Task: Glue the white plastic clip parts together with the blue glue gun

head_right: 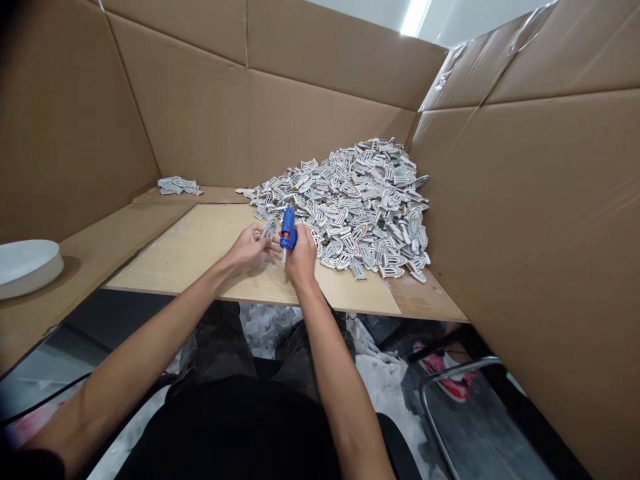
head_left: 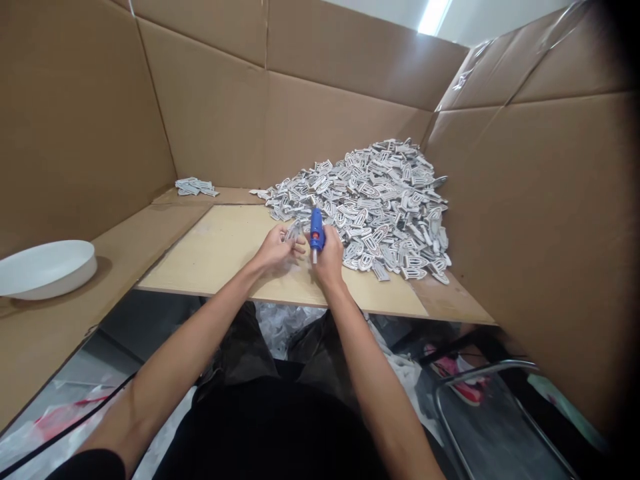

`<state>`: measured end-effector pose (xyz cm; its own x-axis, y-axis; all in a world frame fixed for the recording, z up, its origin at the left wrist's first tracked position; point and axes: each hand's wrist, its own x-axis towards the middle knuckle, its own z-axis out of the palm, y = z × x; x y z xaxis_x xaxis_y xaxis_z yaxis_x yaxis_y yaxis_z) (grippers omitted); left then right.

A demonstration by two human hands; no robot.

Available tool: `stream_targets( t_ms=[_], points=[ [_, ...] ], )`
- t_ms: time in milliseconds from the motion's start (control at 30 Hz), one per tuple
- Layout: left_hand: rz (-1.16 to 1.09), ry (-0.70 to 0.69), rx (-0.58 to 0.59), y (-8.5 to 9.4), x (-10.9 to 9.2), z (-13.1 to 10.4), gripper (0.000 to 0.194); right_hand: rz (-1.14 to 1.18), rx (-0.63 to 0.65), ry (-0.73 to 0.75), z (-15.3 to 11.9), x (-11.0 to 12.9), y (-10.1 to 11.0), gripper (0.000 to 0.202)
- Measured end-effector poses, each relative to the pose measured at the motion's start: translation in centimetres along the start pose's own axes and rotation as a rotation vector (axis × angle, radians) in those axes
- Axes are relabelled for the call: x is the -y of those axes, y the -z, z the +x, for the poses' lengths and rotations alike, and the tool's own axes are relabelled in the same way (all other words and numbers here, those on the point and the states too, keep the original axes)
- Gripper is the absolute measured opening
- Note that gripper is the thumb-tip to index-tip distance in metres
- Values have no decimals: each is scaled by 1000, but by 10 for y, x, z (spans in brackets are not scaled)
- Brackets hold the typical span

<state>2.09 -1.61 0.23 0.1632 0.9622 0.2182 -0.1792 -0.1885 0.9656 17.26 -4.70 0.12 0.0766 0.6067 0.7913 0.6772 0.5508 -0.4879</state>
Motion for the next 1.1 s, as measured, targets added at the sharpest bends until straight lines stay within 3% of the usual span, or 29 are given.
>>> stream_targets(
  t_ms=[167, 367, 867, 1100],
  points=[
    [-92, 45, -73, 3, -12, 3, 12, 113, 101, -21, 0, 7, 6, 31],
    [-156, 22, -122, 8, -13, 5, 16, 142, 195, -111, 0, 11, 4, 45],
    [-134, -40, -35, 5, -5, 9, 14, 143, 286, -88, -1, 0, -1, 43],
    [1, -50, -74, 7, -7, 6, 13, 129, 271, -76, -2, 0, -2, 46]
  ],
)
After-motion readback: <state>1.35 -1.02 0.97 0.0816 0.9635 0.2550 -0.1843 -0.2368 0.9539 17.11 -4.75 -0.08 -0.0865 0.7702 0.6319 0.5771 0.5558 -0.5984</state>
